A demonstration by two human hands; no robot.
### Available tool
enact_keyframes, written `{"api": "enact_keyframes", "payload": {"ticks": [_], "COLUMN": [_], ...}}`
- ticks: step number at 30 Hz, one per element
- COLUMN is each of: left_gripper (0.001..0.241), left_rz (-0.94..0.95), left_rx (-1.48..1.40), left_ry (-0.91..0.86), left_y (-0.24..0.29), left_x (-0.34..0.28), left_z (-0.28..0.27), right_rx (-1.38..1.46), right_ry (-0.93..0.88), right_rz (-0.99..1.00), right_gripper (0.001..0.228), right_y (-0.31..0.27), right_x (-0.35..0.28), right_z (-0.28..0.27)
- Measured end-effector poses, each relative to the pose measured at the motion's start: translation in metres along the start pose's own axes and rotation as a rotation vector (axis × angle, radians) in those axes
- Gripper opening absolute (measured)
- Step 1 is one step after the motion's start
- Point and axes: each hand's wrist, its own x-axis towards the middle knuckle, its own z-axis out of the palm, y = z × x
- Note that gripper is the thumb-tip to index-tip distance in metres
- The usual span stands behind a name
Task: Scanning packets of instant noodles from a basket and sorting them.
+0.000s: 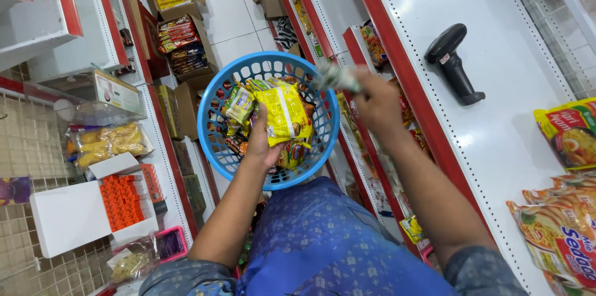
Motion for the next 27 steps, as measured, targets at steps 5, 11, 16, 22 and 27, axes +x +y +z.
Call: {"api": "enact_keyframes", "payload": {"ticks": [5,11,16,22,27], "left_gripper": [0.084,0.131,0.141,0.108,0.09], "left_rz": [-0.01,0.04,0.138,0.28,0.213], "left_rx": [0.14,0.331,0.48,0.812,0.95], "left_ry": [-0.057,-0.188,-0.241,-0.345,-0.412], "left_y": [0.009,0.022,0.035,0.02,0.019], "left_x": [-0.008,-0.014,-0.014,0.004,-0.003], "left_z": [0.025,0.044,0.055,0.035,0.07], "right_rx": [-0.557,-0.672,-0.68,-0.564,-0.621], "right_ry": [0.305,-0.213,-0.102,-0.007,0.034], "right_rz": [-0.111,0.387,0.392,0.846,0.666], "right_gripper": [0.048,0.083,0.085,0.114,0.094], "right_y": [0.089,0.13,0.044,0.029,0.077], "right_x": [0.12,0.15,0.092,0.025,0.001], "right_z": [-0.026,-0.024,-0.072,-0.114,-0.118]}}
